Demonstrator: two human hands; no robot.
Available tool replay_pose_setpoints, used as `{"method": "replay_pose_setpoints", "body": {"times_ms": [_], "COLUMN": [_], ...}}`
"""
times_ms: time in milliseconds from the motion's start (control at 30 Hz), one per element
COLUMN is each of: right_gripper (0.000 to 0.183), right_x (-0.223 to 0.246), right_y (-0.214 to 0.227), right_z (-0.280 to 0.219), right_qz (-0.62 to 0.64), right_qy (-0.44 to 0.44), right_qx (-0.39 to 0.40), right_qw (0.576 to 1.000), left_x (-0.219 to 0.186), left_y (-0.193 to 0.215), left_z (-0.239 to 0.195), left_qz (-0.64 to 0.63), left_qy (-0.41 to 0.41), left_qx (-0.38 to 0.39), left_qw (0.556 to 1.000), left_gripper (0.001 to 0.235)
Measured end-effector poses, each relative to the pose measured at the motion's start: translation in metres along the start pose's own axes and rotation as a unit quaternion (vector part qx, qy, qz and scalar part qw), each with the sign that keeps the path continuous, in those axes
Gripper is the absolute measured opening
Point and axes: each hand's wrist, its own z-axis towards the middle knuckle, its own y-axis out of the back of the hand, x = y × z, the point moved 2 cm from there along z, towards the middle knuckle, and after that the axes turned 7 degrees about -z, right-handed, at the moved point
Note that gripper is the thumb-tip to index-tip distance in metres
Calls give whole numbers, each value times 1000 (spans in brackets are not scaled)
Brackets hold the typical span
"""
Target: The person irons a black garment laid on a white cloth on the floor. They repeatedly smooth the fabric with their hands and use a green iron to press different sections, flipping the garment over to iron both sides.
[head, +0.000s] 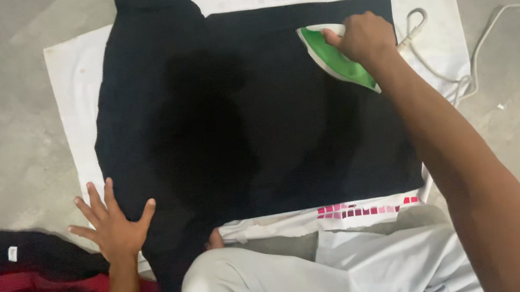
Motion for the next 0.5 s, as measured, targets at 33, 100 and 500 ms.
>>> {"method": "replay_pose_setpoints", "body": {"times_ms": [33, 100, 500], "right_gripper": [86, 88, 80], "right_x": [3, 3, -63], "right_y": [3, -8, -23], "right_z": [-8, -35, -44], "right_qz": [10, 22, 5], "right_qy": [-8, -20, -10], "right_qx": [29, 56, 81], "right_qw": [999, 998, 997], "left_x": [-1, -4, -8], "left_y": [0, 3, 1], "left_z": [0, 1, 0], "left_qz": [1, 1, -1], "left_qy": [-1, -5, -6], "left_qx": [-3, -8, -10], "left_qw": [1000, 1000, 1000], "left_gripper": [103, 103, 101]}}
